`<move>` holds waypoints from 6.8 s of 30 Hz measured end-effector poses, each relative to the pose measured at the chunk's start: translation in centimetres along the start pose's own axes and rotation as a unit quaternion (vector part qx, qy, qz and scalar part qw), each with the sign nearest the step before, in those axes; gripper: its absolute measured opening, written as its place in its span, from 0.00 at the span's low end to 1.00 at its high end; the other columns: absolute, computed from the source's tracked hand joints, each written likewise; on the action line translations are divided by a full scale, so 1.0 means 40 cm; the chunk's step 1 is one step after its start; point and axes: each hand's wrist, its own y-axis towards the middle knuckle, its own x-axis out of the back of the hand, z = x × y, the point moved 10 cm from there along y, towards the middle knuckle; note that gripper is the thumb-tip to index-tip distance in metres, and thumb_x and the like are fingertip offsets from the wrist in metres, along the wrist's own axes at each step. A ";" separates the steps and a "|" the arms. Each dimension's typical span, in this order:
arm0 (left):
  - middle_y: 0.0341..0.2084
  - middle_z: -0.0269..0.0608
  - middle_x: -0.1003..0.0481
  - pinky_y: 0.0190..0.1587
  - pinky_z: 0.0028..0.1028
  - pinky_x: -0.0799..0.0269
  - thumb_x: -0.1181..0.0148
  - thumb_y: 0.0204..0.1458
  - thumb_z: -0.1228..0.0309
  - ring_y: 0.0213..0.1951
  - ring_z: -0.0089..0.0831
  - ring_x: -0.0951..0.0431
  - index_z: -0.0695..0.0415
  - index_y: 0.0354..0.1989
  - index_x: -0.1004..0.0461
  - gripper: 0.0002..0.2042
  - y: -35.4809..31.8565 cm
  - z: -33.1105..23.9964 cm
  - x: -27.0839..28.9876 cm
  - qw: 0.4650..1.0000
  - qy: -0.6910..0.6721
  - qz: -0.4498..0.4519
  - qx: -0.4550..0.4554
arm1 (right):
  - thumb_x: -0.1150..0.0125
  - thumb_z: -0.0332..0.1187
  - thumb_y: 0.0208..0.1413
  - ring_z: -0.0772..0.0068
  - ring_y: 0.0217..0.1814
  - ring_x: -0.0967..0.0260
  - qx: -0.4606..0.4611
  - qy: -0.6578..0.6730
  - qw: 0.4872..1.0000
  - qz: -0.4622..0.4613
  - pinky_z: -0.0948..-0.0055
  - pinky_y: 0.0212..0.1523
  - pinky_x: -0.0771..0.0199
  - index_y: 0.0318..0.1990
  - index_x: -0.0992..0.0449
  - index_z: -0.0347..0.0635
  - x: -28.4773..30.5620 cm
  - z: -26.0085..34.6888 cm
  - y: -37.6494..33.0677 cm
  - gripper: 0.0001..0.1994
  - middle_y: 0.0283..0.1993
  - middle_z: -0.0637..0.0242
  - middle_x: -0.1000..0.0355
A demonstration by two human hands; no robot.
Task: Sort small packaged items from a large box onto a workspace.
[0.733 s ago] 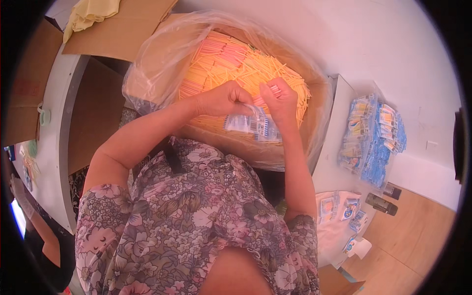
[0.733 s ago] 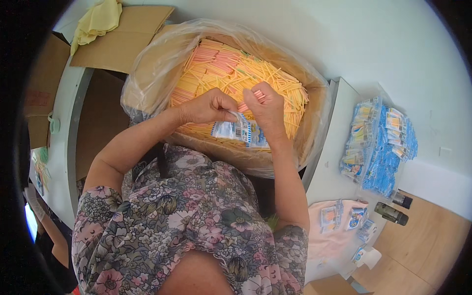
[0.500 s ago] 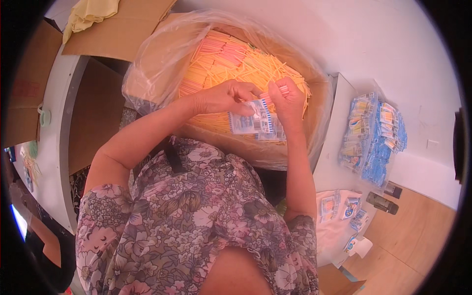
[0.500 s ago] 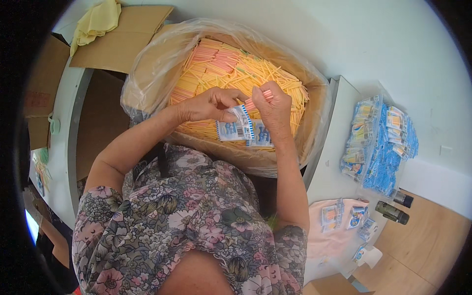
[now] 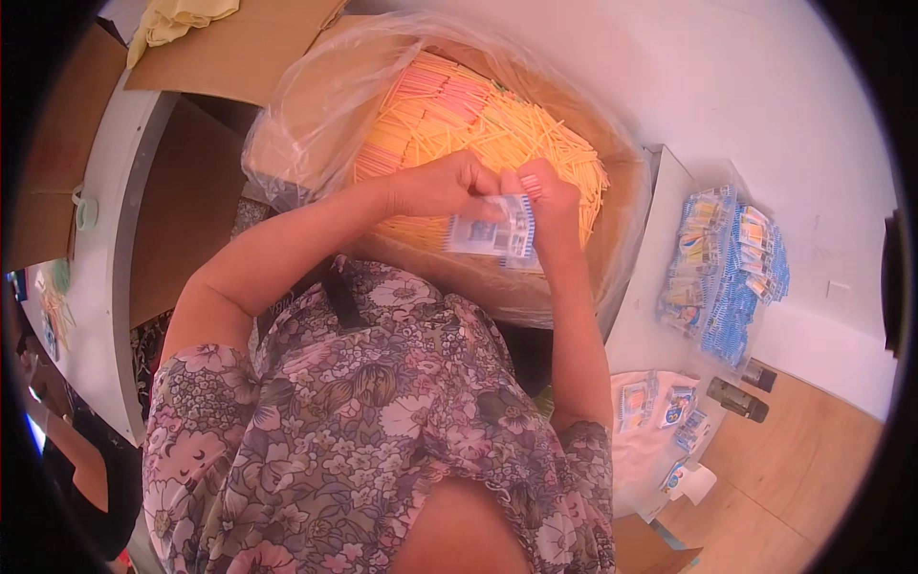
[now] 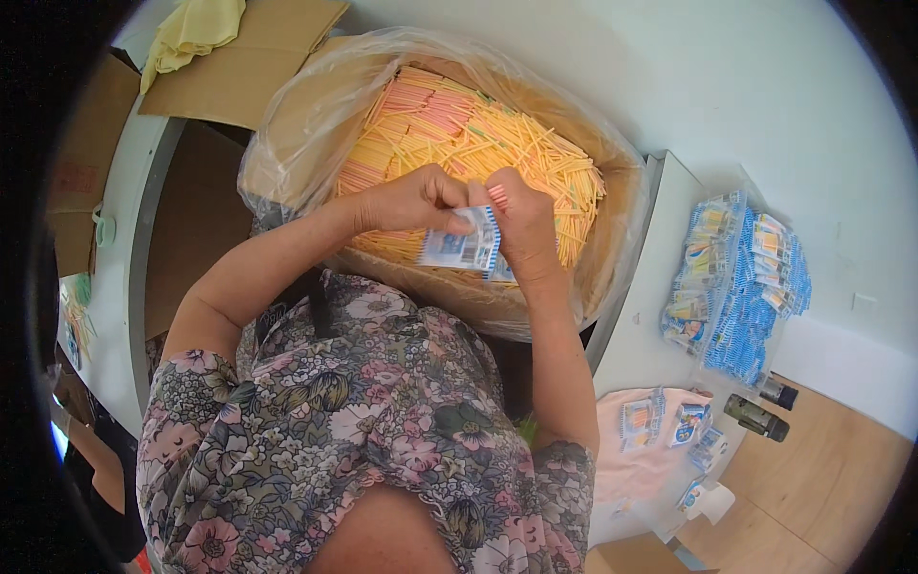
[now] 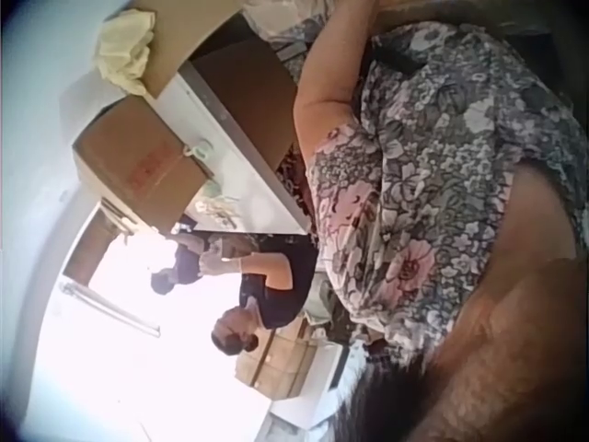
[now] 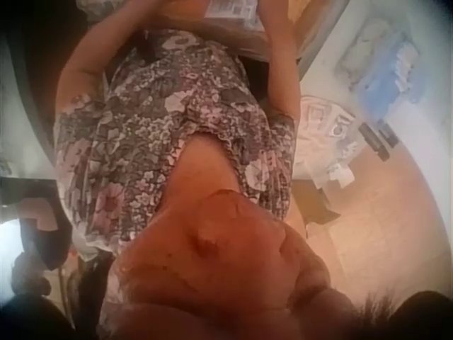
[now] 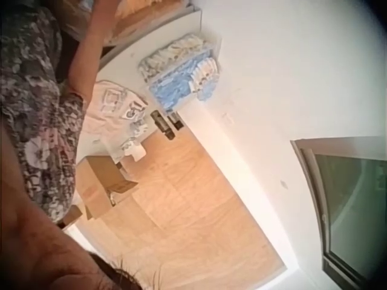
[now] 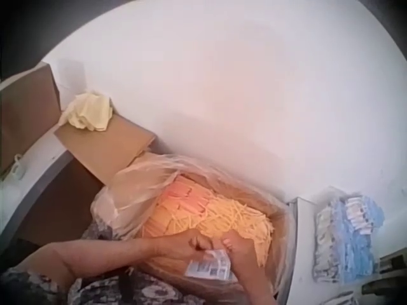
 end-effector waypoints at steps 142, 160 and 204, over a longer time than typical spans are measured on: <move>0.29 0.44 0.23 0.37 0.25 0.28 0.37 0.46 0.79 0.33 0.26 0.23 0.65 0.36 0.25 0.08 -0.019 -0.051 0.088 0.950 0.190 -0.210 -0.133 | 0.34 0.35 0.49 0.86 0.26 0.39 -0.144 0.117 0.979 0.080 0.83 0.28 0.37 0.25 0.29 0.38 -0.089 -0.050 0.118 0.12 0.23 0.75 0.33; 0.32 0.37 0.24 0.44 0.23 0.30 0.37 0.46 0.80 0.37 0.22 0.26 0.64 0.32 0.21 0.04 -0.011 0.001 0.099 0.990 -0.024 -0.129 -0.057 | 0.41 0.29 0.54 0.89 0.18 0.42 -0.259 0.365 0.891 -0.078 0.86 0.15 0.45 0.22 0.33 0.46 0.125 -0.125 -0.061 0.10 0.20 0.79 0.38; 0.27 0.38 0.25 0.43 0.40 0.45 0.30 0.35 0.59 0.41 0.37 0.28 0.54 0.30 0.25 0.16 0.169 -0.017 -0.138 0.772 0.632 -0.050 -0.036 | 0.36 0.27 0.45 0.77 0.32 0.34 -0.481 -0.188 0.835 -0.192 0.77 0.33 0.34 0.37 0.25 0.33 0.751 -0.231 -0.892 0.11 0.31 0.68 0.28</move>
